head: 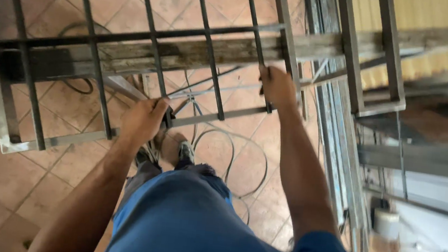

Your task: The person assembles a metal frame by inserting vertical metal bars into a horizontal frame. They repeatedly pick up bars, align them with the frame, and press them into place. The person occasionally repositions bars to ensure proper fit.

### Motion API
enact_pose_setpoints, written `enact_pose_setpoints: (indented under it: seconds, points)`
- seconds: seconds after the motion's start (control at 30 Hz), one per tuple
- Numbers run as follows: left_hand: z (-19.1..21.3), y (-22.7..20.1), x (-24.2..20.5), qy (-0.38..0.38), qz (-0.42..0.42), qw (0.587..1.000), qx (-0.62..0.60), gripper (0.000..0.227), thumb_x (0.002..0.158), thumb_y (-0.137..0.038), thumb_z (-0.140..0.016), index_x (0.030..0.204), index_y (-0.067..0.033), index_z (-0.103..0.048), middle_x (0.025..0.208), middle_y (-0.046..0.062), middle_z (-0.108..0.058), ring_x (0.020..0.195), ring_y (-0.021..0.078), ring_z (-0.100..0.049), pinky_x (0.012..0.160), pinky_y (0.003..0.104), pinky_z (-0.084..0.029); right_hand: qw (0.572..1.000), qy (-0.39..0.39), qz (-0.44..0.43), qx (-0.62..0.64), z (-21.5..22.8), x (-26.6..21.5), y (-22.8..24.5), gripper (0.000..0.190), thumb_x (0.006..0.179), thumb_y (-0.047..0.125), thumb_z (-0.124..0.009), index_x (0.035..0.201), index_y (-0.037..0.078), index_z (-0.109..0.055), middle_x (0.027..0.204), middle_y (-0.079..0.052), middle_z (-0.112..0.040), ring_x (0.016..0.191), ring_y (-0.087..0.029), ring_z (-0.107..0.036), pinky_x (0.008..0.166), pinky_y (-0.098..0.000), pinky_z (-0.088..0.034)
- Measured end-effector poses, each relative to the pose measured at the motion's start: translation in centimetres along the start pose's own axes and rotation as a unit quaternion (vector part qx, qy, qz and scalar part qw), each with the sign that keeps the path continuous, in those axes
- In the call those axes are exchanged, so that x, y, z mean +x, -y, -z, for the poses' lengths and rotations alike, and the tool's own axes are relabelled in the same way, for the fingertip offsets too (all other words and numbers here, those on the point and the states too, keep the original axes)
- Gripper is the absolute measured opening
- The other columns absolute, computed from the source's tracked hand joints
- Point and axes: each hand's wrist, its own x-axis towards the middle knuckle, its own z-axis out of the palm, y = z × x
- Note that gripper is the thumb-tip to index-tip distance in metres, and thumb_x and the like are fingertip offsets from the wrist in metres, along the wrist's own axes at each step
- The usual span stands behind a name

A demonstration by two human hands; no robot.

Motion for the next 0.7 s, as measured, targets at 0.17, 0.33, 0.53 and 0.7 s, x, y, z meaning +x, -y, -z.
enact_pose_setpoints:
  seconds: [0.17,0.33,0.53,0.7]
  points:
    - [-1.5,1.3,0.1,-0.024,-0.056,0.998,-0.035,0.055,0.109,-0.046,-0.042,0.080,-0.0075,-0.068,0.066,0.019,-0.067,0.069,0.0404,-0.070,0.064,0.049,-0.052,0.997,-0.016,-0.015,0.079,-0.5,0.2,0.5,0.045,0.101,0.053,-0.048,0.081,0.020,-0.071,0.053,0.002,-0.066,0.068,-0.025,-0.073,0.076,-0.0414,-0.055]
    - [-1.2,1.7,1.3,0.012,-0.032,0.998,-0.050,0.060,0.108,-0.055,-0.042,0.087,-0.0071,-0.071,0.067,0.016,-0.068,0.069,0.0386,-0.070,0.060,0.049,-0.050,0.982,-0.041,0.017,0.182,-0.8,0.3,-0.2,0.044,0.104,0.044,-0.049,0.080,0.015,-0.072,0.052,-0.002,-0.065,0.058,-0.023,-0.071,0.066,-0.0362,-0.054]
    - [2.5,-1.4,-0.9,0.047,0.015,0.943,-0.330,0.042,0.099,-0.034,-0.064,0.109,0.0053,-0.072,0.097,0.013,-0.070,0.096,0.0261,-0.062,0.089,0.040,-0.049,0.903,-0.319,0.283,0.049,-1.0,-4.0,5.1,0.019,0.108,0.019,-0.056,0.098,0.004,-0.065,0.077,-0.020,-0.069,0.074,-0.044,-0.071,0.066,-0.0460,-0.059]
    - [-0.2,1.0,1.7,0.022,0.033,0.926,-0.375,0.033,0.087,-0.037,-0.078,0.087,-0.0037,-0.075,0.073,0.007,-0.068,0.073,0.0193,-0.067,0.067,0.026,-0.053,0.978,0.132,0.076,0.143,-2.4,-8.1,10.4,0.034,0.102,0.044,-0.059,0.102,0.013,-0.073,0.084,-0.012,-0.075,0.090,-0.033,-0.074,0.084,-0.0470,-0.056]
